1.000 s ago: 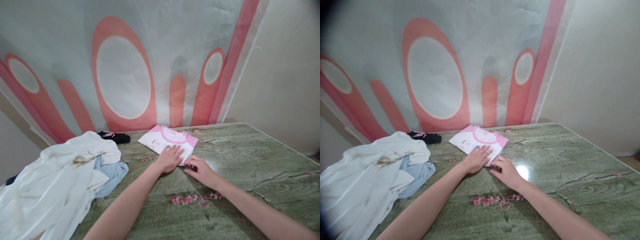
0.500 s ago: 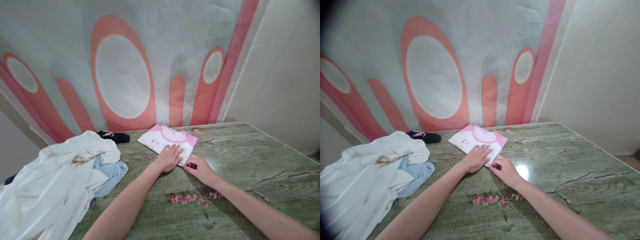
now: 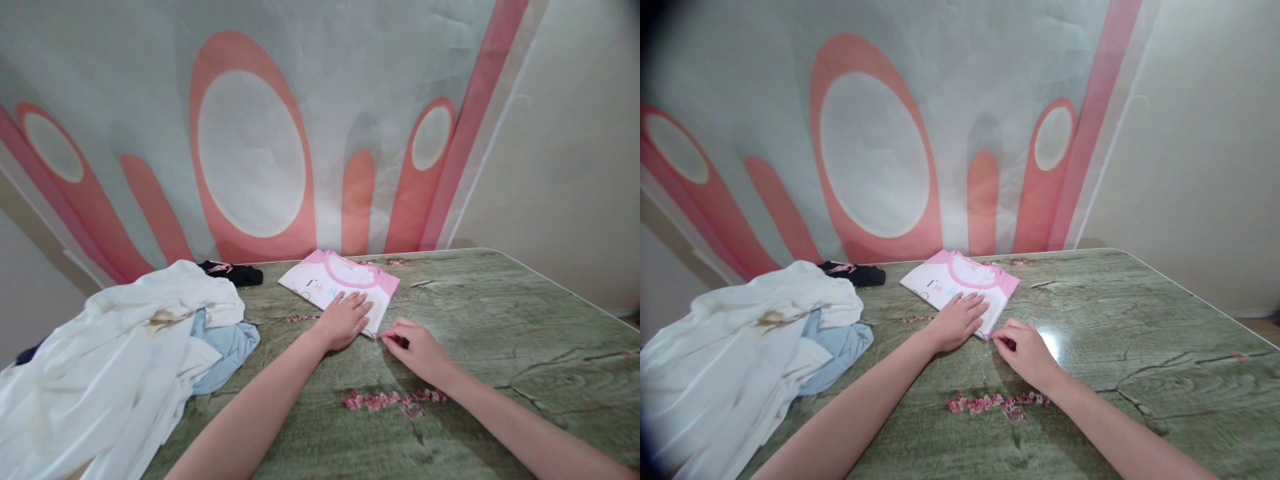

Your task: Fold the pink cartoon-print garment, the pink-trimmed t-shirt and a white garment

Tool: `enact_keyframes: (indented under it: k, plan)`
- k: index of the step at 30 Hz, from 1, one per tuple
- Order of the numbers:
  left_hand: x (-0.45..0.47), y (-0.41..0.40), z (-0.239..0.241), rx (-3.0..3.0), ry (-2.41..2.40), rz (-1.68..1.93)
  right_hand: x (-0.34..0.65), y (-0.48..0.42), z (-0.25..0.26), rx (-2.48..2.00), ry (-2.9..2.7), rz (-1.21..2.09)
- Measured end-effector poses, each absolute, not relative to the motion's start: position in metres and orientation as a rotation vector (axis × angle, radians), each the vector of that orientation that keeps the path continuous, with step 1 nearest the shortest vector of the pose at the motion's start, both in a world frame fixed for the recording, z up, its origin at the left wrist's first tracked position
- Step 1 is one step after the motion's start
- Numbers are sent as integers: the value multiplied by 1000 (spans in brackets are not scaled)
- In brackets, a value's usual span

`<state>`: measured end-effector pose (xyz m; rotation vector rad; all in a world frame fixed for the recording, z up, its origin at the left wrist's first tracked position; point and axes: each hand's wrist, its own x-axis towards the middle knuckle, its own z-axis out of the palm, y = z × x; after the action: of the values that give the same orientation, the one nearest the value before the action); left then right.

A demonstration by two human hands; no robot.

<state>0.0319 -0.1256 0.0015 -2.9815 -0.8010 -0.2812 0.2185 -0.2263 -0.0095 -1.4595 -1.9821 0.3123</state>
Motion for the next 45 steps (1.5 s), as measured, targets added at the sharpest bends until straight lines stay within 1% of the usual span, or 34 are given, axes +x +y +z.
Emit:
enact_keyframes:
  k: [3,7,13,19,28,32,35,40,45]
  plan:
    - [31,-127,3,-3005,-762,-285,218,-227,-6,-1417,-1995,212]
    - [31,-128,2,-3012,-764,-278,216,-229,-4,-1310,-2149,143]
    - [31,-128,1,-3001,-765,-270,218,-227,-4,-1296,-2227,160]
    - [31,-130,2,-3000,-762,-235,221,-225,-7,-1288,-2151,185]
    - [31,-131,5,-3012,-763,-210,221,-224,-4,-1238,-2177,184]
    - [30,-132,6,-3006,-759,-196,225,-219,-5,-1281,-2102,122]
    - [30,-132,7,-3001,-745,-181,227,-215,-6,-1353,-2190,59]
    - [28,-137,12,-3001,-737,-116,228,-218,-2,-1461,-2336,90]
    - [13,-144,18,-3072,-603,-65,221,-232,10,-1398,-2397,85]
